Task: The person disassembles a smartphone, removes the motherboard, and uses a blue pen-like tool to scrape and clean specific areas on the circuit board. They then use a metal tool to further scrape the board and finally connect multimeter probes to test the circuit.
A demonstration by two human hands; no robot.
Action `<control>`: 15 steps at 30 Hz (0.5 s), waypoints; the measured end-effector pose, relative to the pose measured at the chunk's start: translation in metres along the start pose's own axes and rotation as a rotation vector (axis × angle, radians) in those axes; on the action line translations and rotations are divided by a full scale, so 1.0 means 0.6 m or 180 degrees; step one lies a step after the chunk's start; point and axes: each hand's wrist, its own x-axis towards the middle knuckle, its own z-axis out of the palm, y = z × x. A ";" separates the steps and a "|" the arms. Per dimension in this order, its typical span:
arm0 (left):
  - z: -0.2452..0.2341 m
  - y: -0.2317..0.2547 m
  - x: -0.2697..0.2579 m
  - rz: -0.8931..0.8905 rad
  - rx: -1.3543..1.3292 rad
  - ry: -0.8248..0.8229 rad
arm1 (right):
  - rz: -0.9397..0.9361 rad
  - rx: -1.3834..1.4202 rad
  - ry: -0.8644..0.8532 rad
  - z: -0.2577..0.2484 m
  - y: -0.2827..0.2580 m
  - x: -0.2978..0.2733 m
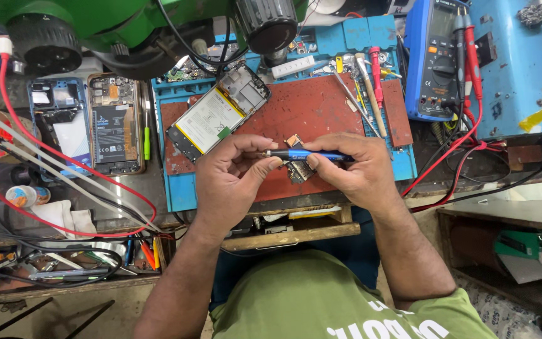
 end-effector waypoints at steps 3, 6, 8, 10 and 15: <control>0.000 -0.001 -0.001 -0.0012 0.0026 0.0005 | -0.0005 -0.0007 0.0000 0.000 0.001 0.000; 0.000 -0.002 0.000 -0.0018 0.0056 0.0015 | -0.0042 -0.0004 -0.0004 -0.001 0.001 -0.001; 0.000 -0.002 0.000 -0.0024 0.0055 0.0019 | -0.0059 0.0008 -0.0011 -0.001 0.002 -0.001; 0.000 -0.002 0.000 -0.0038 0.0037 0.0017 | -0.0072 0.0035 -0.0020 -0.001 0.002 -0.001; 0.000 -0.001 0.001 -0.0035 0.0106 0.0016 | -0.0091 0.0069 -0.0024 -0.002 0.001 0.000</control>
